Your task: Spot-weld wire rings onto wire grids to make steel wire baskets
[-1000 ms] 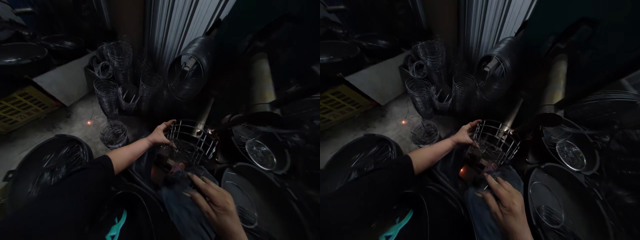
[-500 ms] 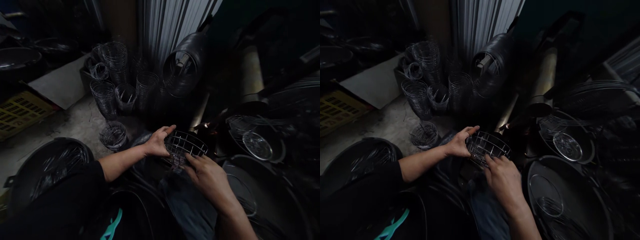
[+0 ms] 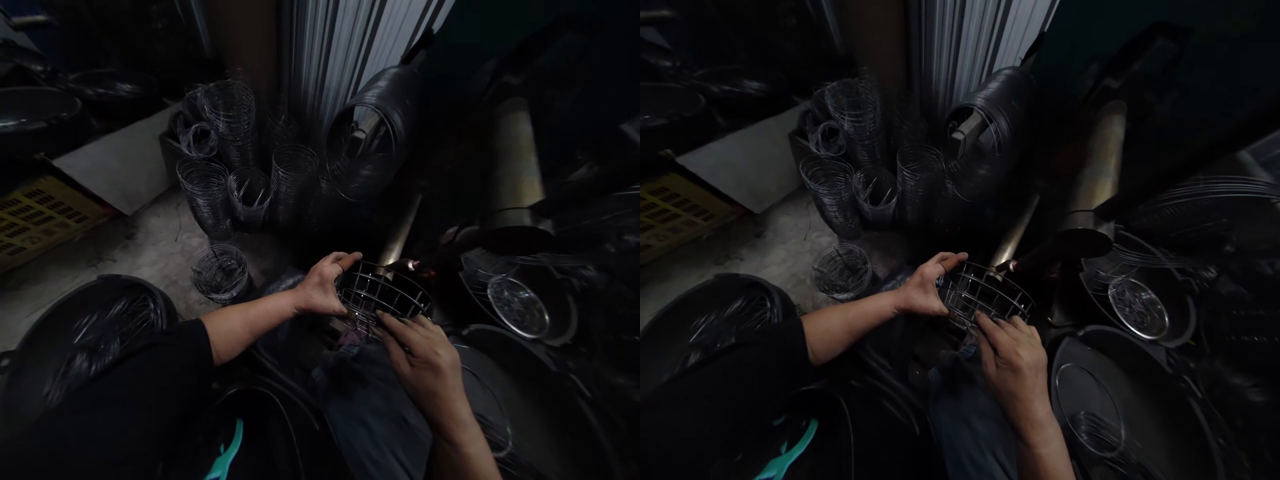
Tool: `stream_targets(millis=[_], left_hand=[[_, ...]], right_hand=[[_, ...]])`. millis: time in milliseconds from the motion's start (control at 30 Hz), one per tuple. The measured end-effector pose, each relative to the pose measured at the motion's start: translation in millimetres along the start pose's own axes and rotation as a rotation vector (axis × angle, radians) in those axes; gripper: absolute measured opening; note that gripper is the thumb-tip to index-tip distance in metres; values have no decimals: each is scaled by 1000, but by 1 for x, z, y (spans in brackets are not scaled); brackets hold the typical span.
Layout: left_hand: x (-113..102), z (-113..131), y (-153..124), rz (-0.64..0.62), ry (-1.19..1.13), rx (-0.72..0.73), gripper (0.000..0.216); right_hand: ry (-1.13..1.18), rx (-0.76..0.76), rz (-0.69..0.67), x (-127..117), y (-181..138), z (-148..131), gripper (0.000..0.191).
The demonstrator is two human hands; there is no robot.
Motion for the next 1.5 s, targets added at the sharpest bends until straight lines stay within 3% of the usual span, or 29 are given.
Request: stream_targets(millis=[300, 833, 1133, 1300, 1500], left_hand=[[3, -5, 12, 7, -33, -12, 104], [7, -9, 38, -30, -165, -74, 108], [5, -11, 63, -51, -74, -152, 111], [8, -14, 71, -60, -136, -165, 113], [9, -14, 77, -51, -96, -149, 115]], right_hand=[[88, 0, 93, -1, 9, 13, 16], [100, 9, 109, -6, 25, 33, 15], [63, 97, 121, -3, 41, 53, 17], [128, 246, 135, -8, 36, 57, 23], [498, 719, 500, -21, 5, 39, 31]])
Point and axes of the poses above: each hand's wrist, its own y-axis towards the middle knuckle, its own x-axis out of the palm, z = x × y, the point moved 3 cm from there along y, towards the middle knuckle, and after that the axes turned 2 degrees about -x, right-handed, at the moved point
